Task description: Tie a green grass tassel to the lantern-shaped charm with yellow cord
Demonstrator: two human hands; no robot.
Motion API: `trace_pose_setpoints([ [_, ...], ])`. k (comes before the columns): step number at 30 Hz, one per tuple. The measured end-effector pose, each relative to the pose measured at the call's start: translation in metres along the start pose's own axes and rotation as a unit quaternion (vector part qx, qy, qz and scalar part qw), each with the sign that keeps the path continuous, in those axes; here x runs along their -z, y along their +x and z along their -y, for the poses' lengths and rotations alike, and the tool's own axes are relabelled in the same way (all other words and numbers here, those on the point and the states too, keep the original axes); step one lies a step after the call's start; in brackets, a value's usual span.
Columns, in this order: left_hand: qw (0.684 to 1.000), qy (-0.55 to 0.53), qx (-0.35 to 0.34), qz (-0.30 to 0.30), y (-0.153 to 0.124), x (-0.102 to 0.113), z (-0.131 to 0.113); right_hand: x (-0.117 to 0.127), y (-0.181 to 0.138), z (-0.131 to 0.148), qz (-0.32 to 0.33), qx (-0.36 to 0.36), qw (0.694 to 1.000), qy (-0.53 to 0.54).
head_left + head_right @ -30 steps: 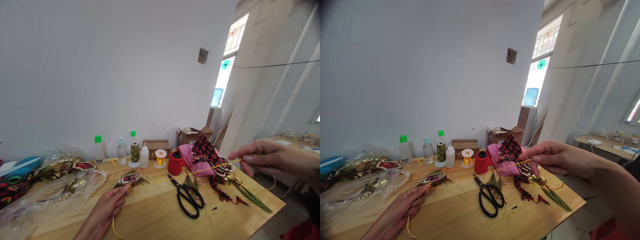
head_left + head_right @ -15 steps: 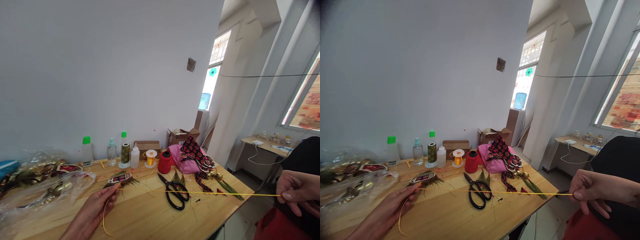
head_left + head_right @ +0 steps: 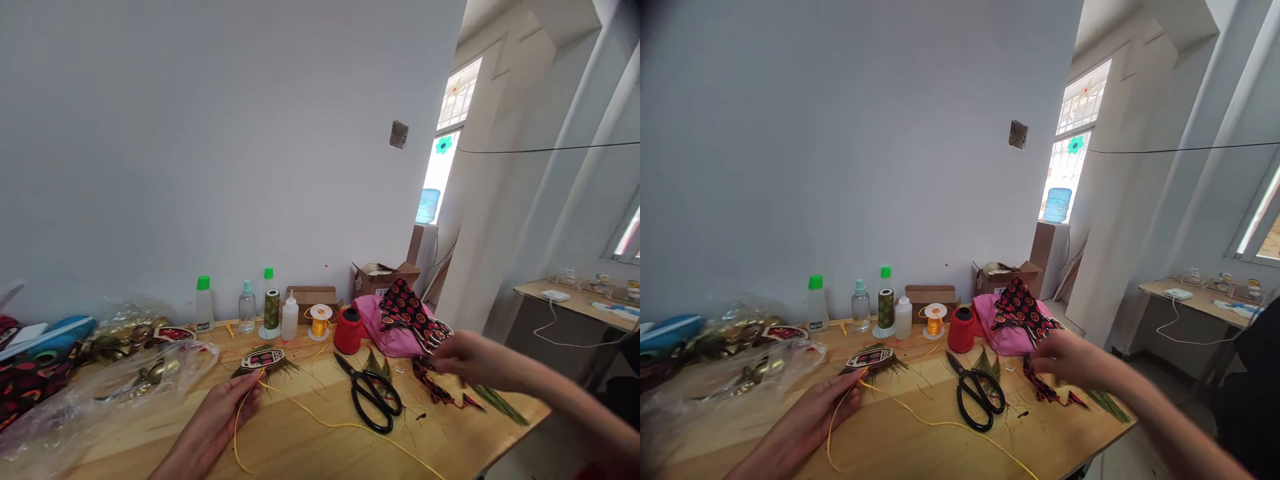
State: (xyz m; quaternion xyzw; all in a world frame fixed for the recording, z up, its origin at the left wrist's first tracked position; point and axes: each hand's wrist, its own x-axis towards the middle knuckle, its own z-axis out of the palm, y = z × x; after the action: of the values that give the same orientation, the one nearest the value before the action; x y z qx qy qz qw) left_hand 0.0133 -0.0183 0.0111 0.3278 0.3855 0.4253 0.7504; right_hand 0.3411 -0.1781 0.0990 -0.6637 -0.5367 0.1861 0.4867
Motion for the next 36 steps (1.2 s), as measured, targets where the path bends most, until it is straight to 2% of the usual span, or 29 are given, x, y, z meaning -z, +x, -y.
trace_pose_setpoints([
  [1, 1.000, 0.000, 0.001, 0.001, 0.000, 0.000, 0.001, -0.027, 0.009, 0.020, 0.153, -0.016, 0.988, -0.018],
  [2, 1.000, 0.000, 0.001, 0.003, 0.001, 0.001, 0.001, -0.057, 0.014, 0.036, 0.222, -0.015, 0.975, -0.015],
  [4, 1.000, 0.001, 0.001, 0.009, 0.002, 0.003, 0.003, -0.118, 0.013, 0.051, 0.239, -0.012, 0.971, -0.001],
  [7, 1.000, 0.007, -0.002, 0.015, 0.003, 0.006, 0.006, -0.199, 0.009, 0.040, 0.241, 0.000, 0.970, 0.033],
  [9, 0.999, 0.024, -0.009, 0.044, 0.003, 0.007, 0.007, -0.235, 0.013, 0.025, 0.222, 0.011, 0.971, 0.088],
  [11, 0.997, 0.062, 0.000, 0.052, 0.005, 0.008, 0.008, -0.255, 0.021, 0.012, 0.212, 0.001, 0.971, 0.109],
  [13, 0.994, 0.096, 0.015, 0.044, 0.009, 0.009, 0.010, -0.263, 0.030, 0.003, 0.213, -0.023, 0.967, 0.137],
  [15, 0.990, 0.131, 0.030, 0.031, 0.012, 0.009, 0.013, -0.265, 0.036, -0.003, 0.235, -0.068, 0.950, 0.192],
  [17, 0.985, 0.172, 0.013, 0.017, 0.014, 0.008, 0.016, -0.265, 0.037, -0.007, 0.253, -0.119, 0.926, 0.253],
  [19, 0.975, 0.219, -0.022, 0.000, 0.012, 0.005, 0.017, -0.266, 0.035, -0.011, 0.233, -0.137, 0.922, 0.277],
  [22, 0.963, 0.264, -0.047, -0.004, 0.007, 0.000, 0.015, -0.269, 0.031, -0.013, 0.177, -0.103, 0.948, 0.243],
  [25, 0.963, 0.260, -0.062, 0.000, 0.004, -0.001, 0.014, -0.269, 0.029, -0.011, 0.176, -0.065, 0.964, 0.188],
  [30, 0.969, 0.237, -0.071, -0.018, 0.008, 0.004, 0.019, -0.265, 0.030, -0.008, 0.175, -0.024, 0.969, 0.174],
  [36, 0.973, 0.206, -0.092, -0.037, 0.006, -0.001, 0.017, -0.264, 0.028, -0.008, 0.137, -0.021, 0.979, 0.153],
])
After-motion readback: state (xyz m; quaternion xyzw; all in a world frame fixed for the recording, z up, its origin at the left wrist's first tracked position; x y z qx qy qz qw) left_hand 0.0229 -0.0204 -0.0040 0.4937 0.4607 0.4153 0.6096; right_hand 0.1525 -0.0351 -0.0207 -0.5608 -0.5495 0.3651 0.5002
